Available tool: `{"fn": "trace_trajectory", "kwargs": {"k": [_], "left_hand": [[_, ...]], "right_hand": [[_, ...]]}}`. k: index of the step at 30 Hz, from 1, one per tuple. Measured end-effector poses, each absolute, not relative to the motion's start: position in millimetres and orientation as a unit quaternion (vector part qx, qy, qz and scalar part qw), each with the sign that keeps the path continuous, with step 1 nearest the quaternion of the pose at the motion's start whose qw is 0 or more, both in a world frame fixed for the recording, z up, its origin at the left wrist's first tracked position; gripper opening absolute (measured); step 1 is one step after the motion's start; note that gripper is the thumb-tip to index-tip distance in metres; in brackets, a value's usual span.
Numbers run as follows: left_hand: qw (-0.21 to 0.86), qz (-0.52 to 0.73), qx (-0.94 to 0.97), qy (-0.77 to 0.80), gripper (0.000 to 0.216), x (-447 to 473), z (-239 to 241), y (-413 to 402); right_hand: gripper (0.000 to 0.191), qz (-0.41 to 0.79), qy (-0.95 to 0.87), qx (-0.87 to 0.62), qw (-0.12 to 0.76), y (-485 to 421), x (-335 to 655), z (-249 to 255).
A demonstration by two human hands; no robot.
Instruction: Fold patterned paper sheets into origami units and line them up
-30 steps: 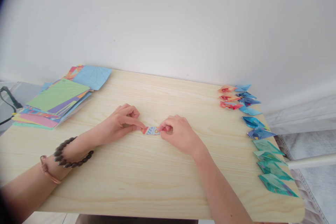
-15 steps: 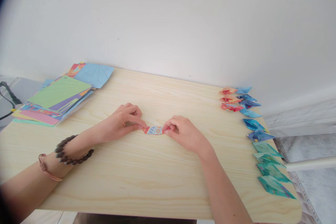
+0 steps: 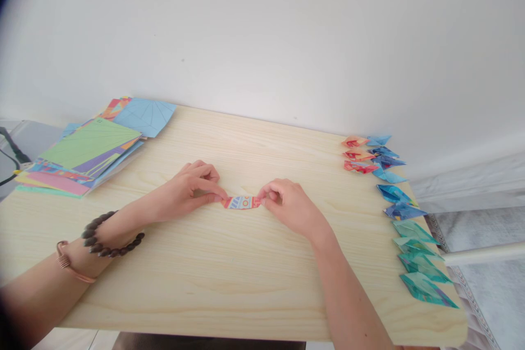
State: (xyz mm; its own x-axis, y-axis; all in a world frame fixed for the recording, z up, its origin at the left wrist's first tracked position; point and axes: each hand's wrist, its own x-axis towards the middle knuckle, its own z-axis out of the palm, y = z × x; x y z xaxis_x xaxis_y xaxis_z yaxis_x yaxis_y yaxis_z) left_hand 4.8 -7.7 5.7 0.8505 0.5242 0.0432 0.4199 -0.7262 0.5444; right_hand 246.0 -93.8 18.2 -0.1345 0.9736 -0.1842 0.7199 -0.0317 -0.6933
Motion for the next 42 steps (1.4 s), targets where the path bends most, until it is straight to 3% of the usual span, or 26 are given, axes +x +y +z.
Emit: {"fn": "trace_trajectory", "kwargs": {"k": [21,31,34,42], "left_hand": [[0.285,0.106,0.918,0.254,0.023,4.9,7.3,-7.9],[0.252,0.132,0.917,0.280,0.031,11.5,8.6,-20.4],[0.249,0.140,0.916,0.281,0.022,18.3,6.2,-26.2],[0.283,0.213,0.912,0.207,0.019,21.0,1.4,-25.5]], "right_hand": [[0.027,0.364,-0.659,-0.626,0.204,-88.1,250.5,16.8],[0.019,0.295,-0.680,-0.630,0.234,-95.9,246.5,6.5],[0.015,0.263,-0.694,-0.618,0.261,-96.1,241.5,6.2],[0.011,0.298,-0.725,-0.536,0.312,-97.9,225.8,8.0]]}}
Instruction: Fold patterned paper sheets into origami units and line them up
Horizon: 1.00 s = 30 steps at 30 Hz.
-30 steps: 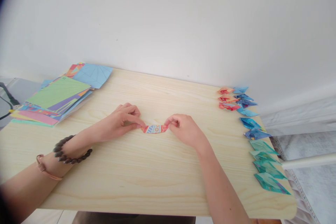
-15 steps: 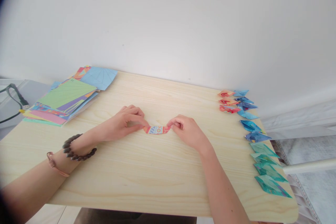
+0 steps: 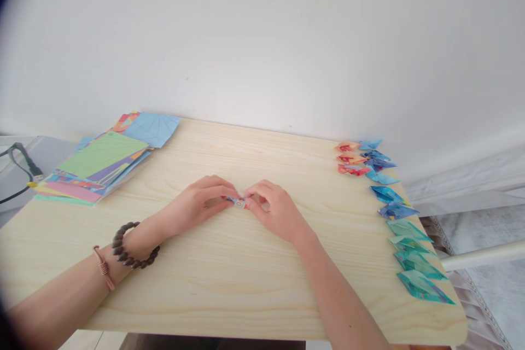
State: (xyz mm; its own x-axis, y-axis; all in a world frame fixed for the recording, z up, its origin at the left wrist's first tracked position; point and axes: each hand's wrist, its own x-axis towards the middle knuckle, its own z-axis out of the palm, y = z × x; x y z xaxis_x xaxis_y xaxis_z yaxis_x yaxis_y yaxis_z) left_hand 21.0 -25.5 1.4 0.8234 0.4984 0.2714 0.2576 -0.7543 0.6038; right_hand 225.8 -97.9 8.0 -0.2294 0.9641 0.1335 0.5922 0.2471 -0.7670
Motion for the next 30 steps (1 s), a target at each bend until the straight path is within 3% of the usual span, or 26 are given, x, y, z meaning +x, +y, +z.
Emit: {"fn": "trace_trajectory", "kwargs": {"k": [13,21,30], "left_hand": [[0.304,0.255,0.895,0.206,0.015,18.8,0.4,-25.9],[0.323,0.258,0.886,0.212,0.017,18.1,8.3,-29.9],[0.318,0.264,0.881,0.229,0.014,20.4,2.6,-29.0]], "right_hand": [[0.018,0.241,-0.763,-0.496,0.338,-100.1,221.8,7.2],[0.025,0.212,-0.756,-0.540,0.303,-101.5,218.0,11.3],[0.021,0.173,-0.773,-0.558,0.248,-103.0,217.3,15.1]]}}
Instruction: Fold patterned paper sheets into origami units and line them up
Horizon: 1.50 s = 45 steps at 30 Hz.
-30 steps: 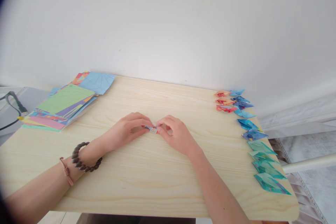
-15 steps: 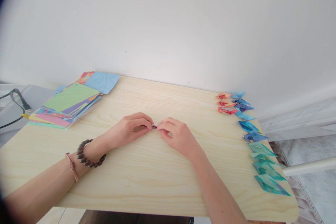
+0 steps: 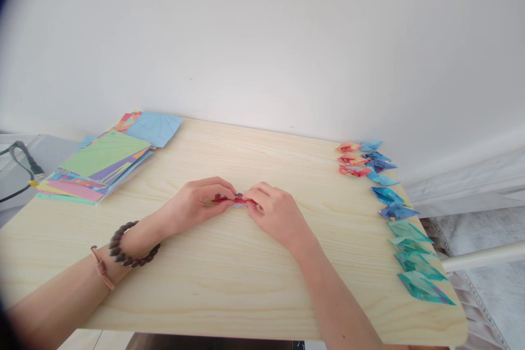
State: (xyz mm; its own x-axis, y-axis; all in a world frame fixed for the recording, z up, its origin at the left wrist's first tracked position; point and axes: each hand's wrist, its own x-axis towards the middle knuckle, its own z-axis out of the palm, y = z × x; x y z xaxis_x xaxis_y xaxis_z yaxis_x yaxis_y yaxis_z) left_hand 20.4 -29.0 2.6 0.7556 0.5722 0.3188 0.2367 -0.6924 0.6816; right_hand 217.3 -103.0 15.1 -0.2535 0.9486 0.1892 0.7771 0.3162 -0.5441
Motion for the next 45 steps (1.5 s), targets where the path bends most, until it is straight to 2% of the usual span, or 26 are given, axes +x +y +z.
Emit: {"fn": "trace_trajectory", "kwargs": {"k": [11,15,19,24,30,36,45], "left_hand": [[0.306,0.247,0.880,0.266,0.014,22.2,3.6,-33.1],[0.216,0.217,0.899,0.312,0.016,21.9,8.5,-33.8],[0.103,0.122,0.924,0.348,0.017,25.5,22.6,-33.3],[0.064,0.010,0.933,0.353,0.016,43.7,42.2,-26.0],[0.084,-0.042,0.935,0.342,0.016,50.9,44.7,-15.1],[0.137,-0.025,0.923,0.359,0.019,44.6,38.2,-12.6],[0.132,0.022,0.932,0.336,0.022,35.5,34.3,-23.0]], "right_hand": [[0.016,0.064,-0.751,-0.617,0.228,-104.1,195.5,11.0],[0.019,0.053,-0.748,-0.620,0.229,-103.7,192.9,10.8],[0.021,0.049,-0.751,-0.626,0.205,-101.5,193.2,13.9],[0.017,0.045,-0.753,-0.643,0.131,-93.4,190.2,21.1],[0.015,0.050,-0.750,-0.655,0.077,-82.6,189.2,26.4],[0.016,0.079,-0.749,-0.652,0.082,-81.9,192.3,28.6],[0.019,0.120,-0.739,-0.653,0.115,-87.1,197.6,26.9]]}}
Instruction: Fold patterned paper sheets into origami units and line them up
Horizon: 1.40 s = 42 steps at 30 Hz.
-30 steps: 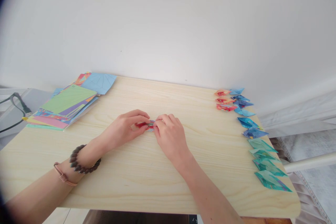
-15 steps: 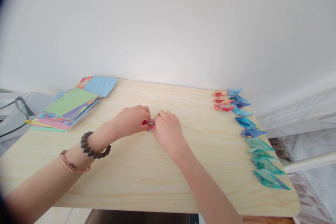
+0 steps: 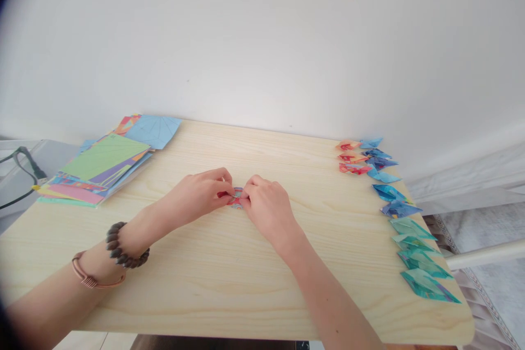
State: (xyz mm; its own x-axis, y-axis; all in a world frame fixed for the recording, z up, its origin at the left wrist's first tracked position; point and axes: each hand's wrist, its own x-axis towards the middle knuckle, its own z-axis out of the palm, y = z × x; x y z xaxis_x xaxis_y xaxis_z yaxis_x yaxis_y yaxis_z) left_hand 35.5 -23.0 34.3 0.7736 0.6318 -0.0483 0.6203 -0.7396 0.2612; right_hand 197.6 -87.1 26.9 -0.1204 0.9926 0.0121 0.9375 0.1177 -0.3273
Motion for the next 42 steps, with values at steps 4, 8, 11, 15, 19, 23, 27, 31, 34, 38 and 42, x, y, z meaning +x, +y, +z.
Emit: {"fn": "trace_trajectory", "kwargs": {"k": [4,8,11,15,19,23,27,31,34,38,42], "left_hand": [[0.117,0.037,0.946,0.301,0.020,30.6,29.0,-21.7],[0.108,0.036,0.948,0.299,0.019,30.6,29.6,-20.5],[0.088,0.030,0.951,0.296,0.018,33.5,32.3,-20.8],[0.081,0.028,0.951,0.297,0.018,36.4,33.7,-21.7],[0.097,0.033,0.945,0.309,0.020,35.3,30.7,-21.2],[0.131,0.051,0.936,0.323,0.018,32.9,25.2,-19.9],[0.137,0.063,0.930,0.334,0.019,33.2,22.2,-21.6],[0.136,0.072,0.929,0.337,0.019,35.1,22.4,-23.8],[0.136,0.069,0.931,0.331,0.020,35.8,24.2,-24.6],[0.124,0.063,0.936,0.323,0.020,35.4,25.8,-24.9],[0.117,0.060,0.940,0.315,0.021,35.0,24.5,-24.2]], "right_hand": [[0.017,0.155,-0.741,-0.637,0.143,-87.4,201.7,24.2],[0.017,0.164,-0.740,-0.635,0.151,-87.1,202.1,24.0],[0.018,0.164,-0.737,-0.639,0.146,-86.4,201.0,25.6],[0.019,0.162,-0.734,-0.645,0.135,-85.4,199.8,28.0],[0.018,0.147,-0.734,-0.649,0.137,-85.7,199.3,26.3],[0.015,0.131,-0.741,-0.642,0.147,-87.5,198.8,20.7],[0.016,0.110,-0.748,-0.637,0.150,-89.3,196.9,16.5],[0.017,0.083,-0.757,-0.633,0.138,-89.3,194.3,16.6],[0.019,0.072,-0.762,-0.631,0.125,-88.5,193.2,18.3],[0.020,0.067,-0.766,-0.627,0.122,-89.2,193.7,19.8],[0.022,0.076,-0.771,-0.618,0.131,-91.2,195.0,21.2]]}}
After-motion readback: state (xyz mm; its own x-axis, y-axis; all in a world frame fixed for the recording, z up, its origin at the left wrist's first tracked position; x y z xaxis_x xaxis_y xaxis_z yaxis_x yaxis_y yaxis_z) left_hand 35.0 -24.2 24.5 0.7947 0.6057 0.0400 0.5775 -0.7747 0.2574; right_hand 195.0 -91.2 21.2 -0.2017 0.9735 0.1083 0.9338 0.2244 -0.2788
